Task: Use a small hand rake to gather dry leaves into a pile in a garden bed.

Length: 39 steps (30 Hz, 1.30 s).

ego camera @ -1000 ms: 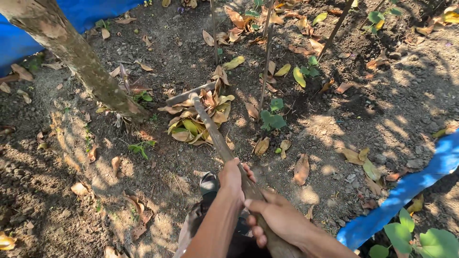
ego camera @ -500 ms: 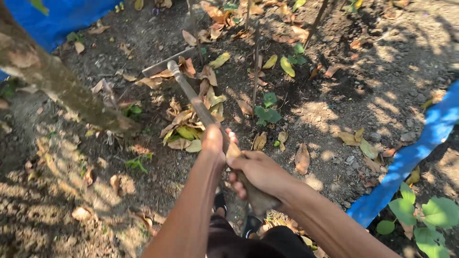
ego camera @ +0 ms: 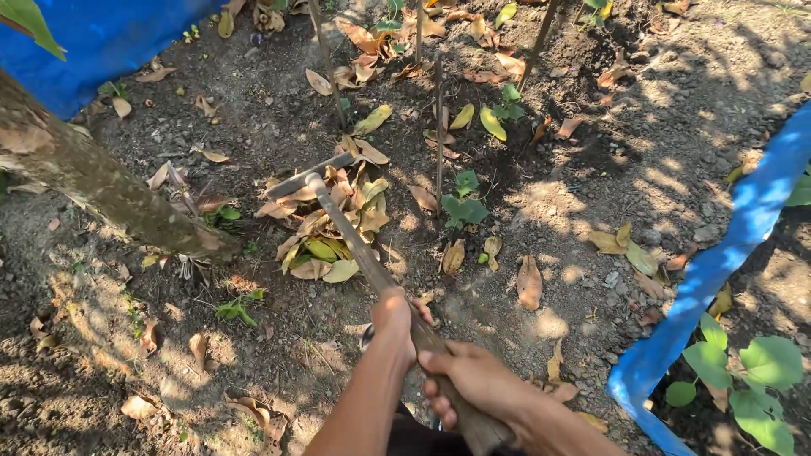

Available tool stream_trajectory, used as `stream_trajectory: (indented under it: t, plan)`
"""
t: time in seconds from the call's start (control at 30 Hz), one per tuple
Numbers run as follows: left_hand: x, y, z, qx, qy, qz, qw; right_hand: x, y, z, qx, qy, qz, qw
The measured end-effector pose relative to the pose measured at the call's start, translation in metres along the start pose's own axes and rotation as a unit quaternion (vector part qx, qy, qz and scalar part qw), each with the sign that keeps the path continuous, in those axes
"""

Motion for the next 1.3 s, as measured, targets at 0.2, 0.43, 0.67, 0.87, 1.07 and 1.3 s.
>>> stream_trajectory:
  t: [0.2, 0.43, 0.67, 0.87, 1.07, 1.3]
  plan:
    - [0.086, -0.002, -0.075, -0.036, 0.05, -0.04, 0.997, -0.078, 0.076, -0.043, -0.012, -0.051, 0.039, 0.998]
    - [0.139, -0.02, -0.161, -0.062, 0.006, -0.046, 0.997, -0.113, 0.13, -0.114, -0.022, -0.066, -0.012, 0.997]
    - [0.108, -0.053, -0.173, -0.011, -0.027, -0.077, 0.997, -0.062, 0.104, -0.139, 0.005, 0.02, -0.055, 0.998]
    - [0.031, -0.084, -0.104, 0.023, -0.04, -0.038, 0.998, 0.015, 0.065, -0.093, -0.018, 0.101, -0.083, 0.991]
    - [0.0, -0.057, 0.041, 0.073, -0.018, 0.085, 0.994, 0.024, 0.023, 0.003, 0.05, 0.121, 0.025, 0.991]
    - [0.026, 0.009, -0.033, 0.203, 0.122, 0.064, 0.969, -0.044, 0.012, -0.018, -0.035, 0.015, -0.026, 0.999]
Point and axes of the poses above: each hand's wrist, its own z-axis towards the middle knuckle, its own y-axis out of the back of the hand, x = y × z, the point moved 8 cm from there along z, towards the middle knuckle, and after that the axes turned 6 degrees about -z, right-handed, at the moved point
